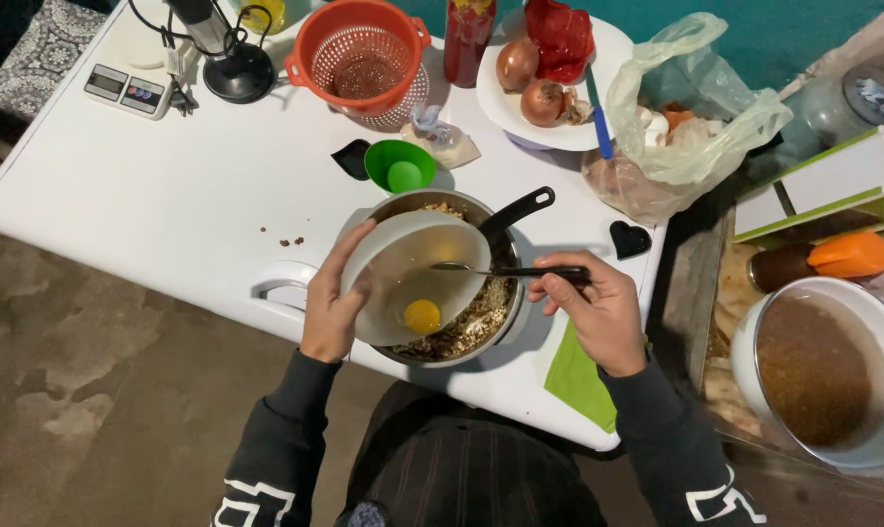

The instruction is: Crack eggs into a bowl and mix them into a larger pot containing food ingredients using a spoon.

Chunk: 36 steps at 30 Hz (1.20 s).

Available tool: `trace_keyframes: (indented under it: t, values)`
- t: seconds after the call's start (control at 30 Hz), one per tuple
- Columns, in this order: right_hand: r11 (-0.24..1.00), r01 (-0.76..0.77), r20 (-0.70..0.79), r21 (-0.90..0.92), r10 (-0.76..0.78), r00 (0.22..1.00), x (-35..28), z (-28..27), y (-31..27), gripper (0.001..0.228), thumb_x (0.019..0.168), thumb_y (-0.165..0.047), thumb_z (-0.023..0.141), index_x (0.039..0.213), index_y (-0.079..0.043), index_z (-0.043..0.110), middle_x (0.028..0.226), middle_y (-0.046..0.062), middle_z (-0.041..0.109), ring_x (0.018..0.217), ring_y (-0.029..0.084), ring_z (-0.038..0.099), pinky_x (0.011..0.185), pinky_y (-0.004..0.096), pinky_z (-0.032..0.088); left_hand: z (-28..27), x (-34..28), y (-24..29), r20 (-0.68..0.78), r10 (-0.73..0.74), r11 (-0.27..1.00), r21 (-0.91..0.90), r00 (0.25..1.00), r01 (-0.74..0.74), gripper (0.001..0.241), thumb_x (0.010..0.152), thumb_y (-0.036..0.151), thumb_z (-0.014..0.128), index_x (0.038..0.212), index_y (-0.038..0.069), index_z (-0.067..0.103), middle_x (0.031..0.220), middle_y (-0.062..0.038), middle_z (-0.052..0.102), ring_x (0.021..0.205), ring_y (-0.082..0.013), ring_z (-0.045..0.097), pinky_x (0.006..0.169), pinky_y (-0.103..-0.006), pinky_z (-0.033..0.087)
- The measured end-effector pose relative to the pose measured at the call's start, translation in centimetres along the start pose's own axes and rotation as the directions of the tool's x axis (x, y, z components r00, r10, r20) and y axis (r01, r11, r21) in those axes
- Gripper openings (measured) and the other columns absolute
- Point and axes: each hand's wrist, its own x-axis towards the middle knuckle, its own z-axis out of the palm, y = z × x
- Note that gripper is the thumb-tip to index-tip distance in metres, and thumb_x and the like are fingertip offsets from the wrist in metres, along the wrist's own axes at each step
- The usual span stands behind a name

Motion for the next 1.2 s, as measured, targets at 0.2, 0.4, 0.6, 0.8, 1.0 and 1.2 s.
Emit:
trace_keyframes:
  t: [0.2, 0.4, 0.6, 0.8, 1.0, 1.2]
  values:
    - [0.999, 0.024, 0.004, -0.048, -0.024, 1.0, -1.3, 0.2, -0.4, 0.026, 0.1, -0.01, 0.067, 0.123, 0.002, 0.068, 0.101, 0.01, 0.076, 0.088, 0.014, 0.073, 0.07, 0.026, 0.059, 2.2, -0.2, 2.2, 0.031, 0.176, 0.943, 0.282, 0.984, -0.177, 0.071, 0.078, 0.022, 0.057, 0.15, 0.019, 0.056, 0.14, -0.014, 0.063, 0.129, -0.0302, 0.063, 0.111, -0.043, 0.051]
    - [0.987, 0.044, -0.015, -0.152, -0.047, 0.999, -2.9, 0.3, -1.4, 0.025, 0.1, -0.011, 0.068, 0.121, 0.002, 0.07, 0.1, 0.008, 0.075, 0.088, 0.013, 0.073, 0.073, 0.025, 0.06, 3.6, -0.2, 3.8, 0.122, 0.263, 0.881, 0.374, 0.957, -0.29, 0.076, 0.073, 0.026, 0.059, 0.149, 0.022, 0.059, 0.135, -0.015, 0.064, 0.125, -0.0325, 0.065, 0.109, -0.0459, 0.052]
    - [0.951, 0.122, -0.021, -0.284, -0.133, 0.991, -3.4, 0.6, -1.7, 0.022, 0.098, -0.01, 0.07, 0.117, 0.0, 0.072, 0.099, 0.007, 0.074, 0.085, 0.011, 0.074, 0.071, 0.024, 0.06, 3.2, -0.6, 5.6, 0.155, 0.263, 0.841, 0.447, 0.952, -0.305, 0.078, 0.07, 0.027, 0.061, 0.148, 0.024, 0.059, 0.134, -0.017, 0.063, 0.119, -0.0346, 0.066, 0.102, -0.0461, 0.054]
    - [0.943, 0.13, 0.022, -0.308, -0.13, 0.991, -3.3, 1.3, -1.2, 0.022, 0.097, -0.008, 0.07, 0.118, -0.002, 0.073, 0.096, 0.006, 0.075, 0.083, 0.011, 0.074, 0.068, 0.023, 0.059, 1.1, -1.9, 6.0, 0.133, 0.265, 0.778, 0.556, 0.955, -0.293, 0.079, 0.068, 0.028, 0.063, 0.147, 0.029, 0.059, 0.133, -0.019, 0.062, 0.116, -0.0367, 0.067, 0.094, -0.0454, 0.058]
    - [0.921, 0.234, 0.132, -0.31, -0.203, 0.97, -2.7, 2.7, -1.7, 0.021, 0.095, -0.007, 0.073, 0.115, -0.004, 0.075, 0.097, 0.007, 0.076, 0.085, 0.012, 0.075, 0.073, 0.024, 0.06, -1.0, -3.0, 7.2, 0.151, 0.346, 0.643, 0.681, 0.926, -0.351, 0.077, 0.068, 0.034, 0.07, 0.144, 0.034, 0.061, 0.135, -0.018, 0.062, 0.117, -0.0366, 0.067, 0.092, -0.0464, 0.058]
    - [0.848, 0.39, 0.197, -0.36, -0.339, 0.92, -2.3, 3.8, -2.6, 0.022, 0.091, -0.005, 0.077, 0.113, -0.006, 0.074, 0.103, 0.009, 0.078, 0.089, 0.015, 0.076, 0.079, 0.027, 0.06, -2.0, -3.3, 8.5, 0.135, 0.355, 0.604, 0.722, 0.925, -0.337, 0.079, 0.064, 0.03, 0.066, 0.143, 0.033, 0.062, 0.134, -0.018, 0.063, 0.116, -0.0347, 0.067, 0.091, -0.046, 0.058]
